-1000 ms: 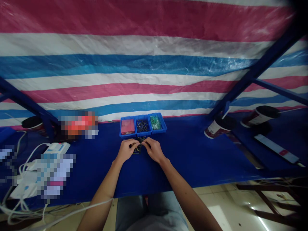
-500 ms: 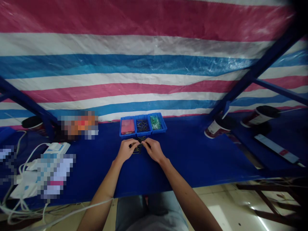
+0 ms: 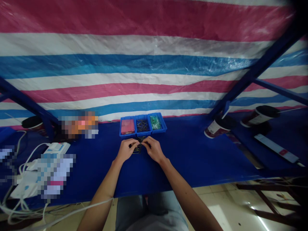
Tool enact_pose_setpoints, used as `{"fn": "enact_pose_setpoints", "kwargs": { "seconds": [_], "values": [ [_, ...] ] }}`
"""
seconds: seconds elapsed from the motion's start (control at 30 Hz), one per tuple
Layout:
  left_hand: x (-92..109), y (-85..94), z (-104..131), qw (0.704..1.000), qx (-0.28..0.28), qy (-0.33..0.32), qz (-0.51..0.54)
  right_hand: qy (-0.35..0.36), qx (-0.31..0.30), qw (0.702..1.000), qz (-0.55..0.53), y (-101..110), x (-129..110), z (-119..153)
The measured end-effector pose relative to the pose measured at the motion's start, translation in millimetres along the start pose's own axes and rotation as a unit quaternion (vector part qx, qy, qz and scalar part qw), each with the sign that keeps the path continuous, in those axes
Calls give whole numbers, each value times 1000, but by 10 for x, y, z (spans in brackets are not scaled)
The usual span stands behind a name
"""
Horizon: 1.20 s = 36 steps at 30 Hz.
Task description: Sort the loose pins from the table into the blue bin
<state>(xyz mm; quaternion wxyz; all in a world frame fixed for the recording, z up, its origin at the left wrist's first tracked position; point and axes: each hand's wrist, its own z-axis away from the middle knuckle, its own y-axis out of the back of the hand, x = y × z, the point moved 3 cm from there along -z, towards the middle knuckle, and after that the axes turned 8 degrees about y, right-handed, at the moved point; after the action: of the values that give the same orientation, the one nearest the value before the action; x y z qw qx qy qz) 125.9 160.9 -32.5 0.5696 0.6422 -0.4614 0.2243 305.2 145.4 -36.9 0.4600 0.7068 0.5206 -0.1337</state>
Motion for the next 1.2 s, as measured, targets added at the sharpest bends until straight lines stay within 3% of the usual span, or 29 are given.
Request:
{"fn": "enact_pose_setpoints", "kwargs": {
  "seconds": [0.53,0.7,0.8,0.97,1.07,1.2],
  "values": [
    [3,1,1,1000,2,8,1,6,25,999,-27,0,20,-10],
    [8,35,3,1000,5,29,1,19,57,998,-11,112,-7,-14],
    [9,63,2,999,14,40,13,17,92,995,26,232,-59,-137],
    [0,87,6,998,25,50,12,-24,133,985,105,365,-46,-562],
    [-7,90,9,998,32,57,11,-30,110,987,117,386,42,-659],
    [-6,83,7,997,43,68,20,0,25,997,78,349,110,-419]
  ]
}}
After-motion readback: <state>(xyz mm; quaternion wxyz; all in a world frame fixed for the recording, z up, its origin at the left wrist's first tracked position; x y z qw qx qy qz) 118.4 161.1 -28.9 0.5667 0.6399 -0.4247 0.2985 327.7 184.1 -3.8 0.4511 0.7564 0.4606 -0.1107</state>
